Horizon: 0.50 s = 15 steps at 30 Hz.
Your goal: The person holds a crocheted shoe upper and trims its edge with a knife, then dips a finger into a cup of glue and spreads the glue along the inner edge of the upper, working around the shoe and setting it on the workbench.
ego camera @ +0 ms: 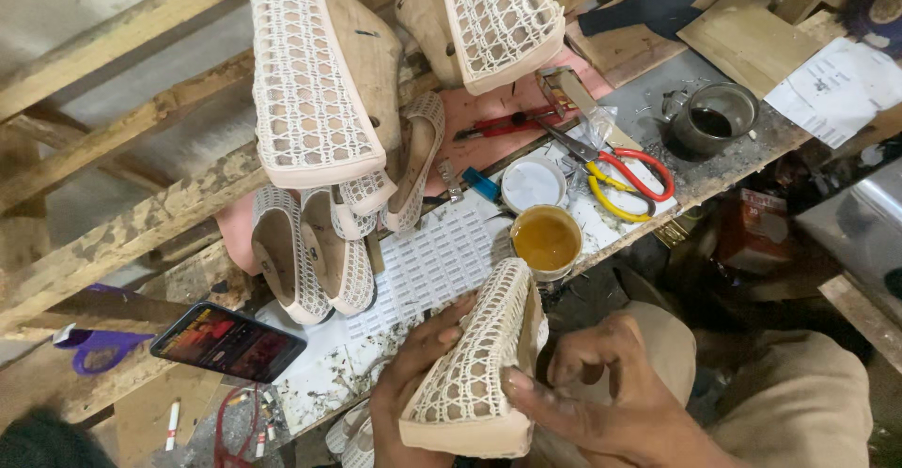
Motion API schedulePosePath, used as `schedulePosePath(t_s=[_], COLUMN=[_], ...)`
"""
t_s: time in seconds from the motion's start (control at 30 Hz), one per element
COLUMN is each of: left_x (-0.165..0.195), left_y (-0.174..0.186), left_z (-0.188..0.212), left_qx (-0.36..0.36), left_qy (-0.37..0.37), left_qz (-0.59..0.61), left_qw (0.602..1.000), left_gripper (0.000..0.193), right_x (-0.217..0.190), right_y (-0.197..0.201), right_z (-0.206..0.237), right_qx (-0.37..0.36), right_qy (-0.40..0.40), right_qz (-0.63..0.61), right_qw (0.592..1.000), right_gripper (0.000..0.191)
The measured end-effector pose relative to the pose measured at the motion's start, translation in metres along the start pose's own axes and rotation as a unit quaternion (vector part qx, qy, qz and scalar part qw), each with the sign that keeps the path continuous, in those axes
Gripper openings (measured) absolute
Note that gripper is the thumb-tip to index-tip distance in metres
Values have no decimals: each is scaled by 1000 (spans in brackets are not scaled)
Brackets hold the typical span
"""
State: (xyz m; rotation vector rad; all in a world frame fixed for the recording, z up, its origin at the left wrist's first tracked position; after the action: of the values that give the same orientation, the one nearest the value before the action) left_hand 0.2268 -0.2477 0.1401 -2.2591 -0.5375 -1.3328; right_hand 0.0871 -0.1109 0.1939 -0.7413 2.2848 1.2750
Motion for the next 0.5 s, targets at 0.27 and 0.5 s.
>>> schedulePosePath(t_s=[0.27,0.5], left_x=[5,2], left_y=[1,-5], left_z=[-4,-2], left_qx=[-9,50], left_qy=[48,229], left_qz=[-53,54], left_qw=[997,971], left_gripper=[49,67], right_x=[-6,-10], right_y=[15,21], right_z=[-7,-27], right_qx=[39,143], right_qy=[29,-59], right_qz=[135,-35], right_qw=[990,987], right_gripper=[66,59])
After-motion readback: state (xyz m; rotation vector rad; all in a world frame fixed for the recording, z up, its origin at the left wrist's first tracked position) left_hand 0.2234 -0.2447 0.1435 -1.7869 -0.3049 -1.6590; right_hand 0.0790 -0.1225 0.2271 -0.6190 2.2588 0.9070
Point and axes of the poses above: each hand's wrist, its own z-axis away from the middle knuckle, its own y-axis out of the back of the hand, x = y × z, the point moved 6 cm from there along -z, towards the middle knuckle, and after that the axes turned 7 degrees about -x, right-handed, at the moved point
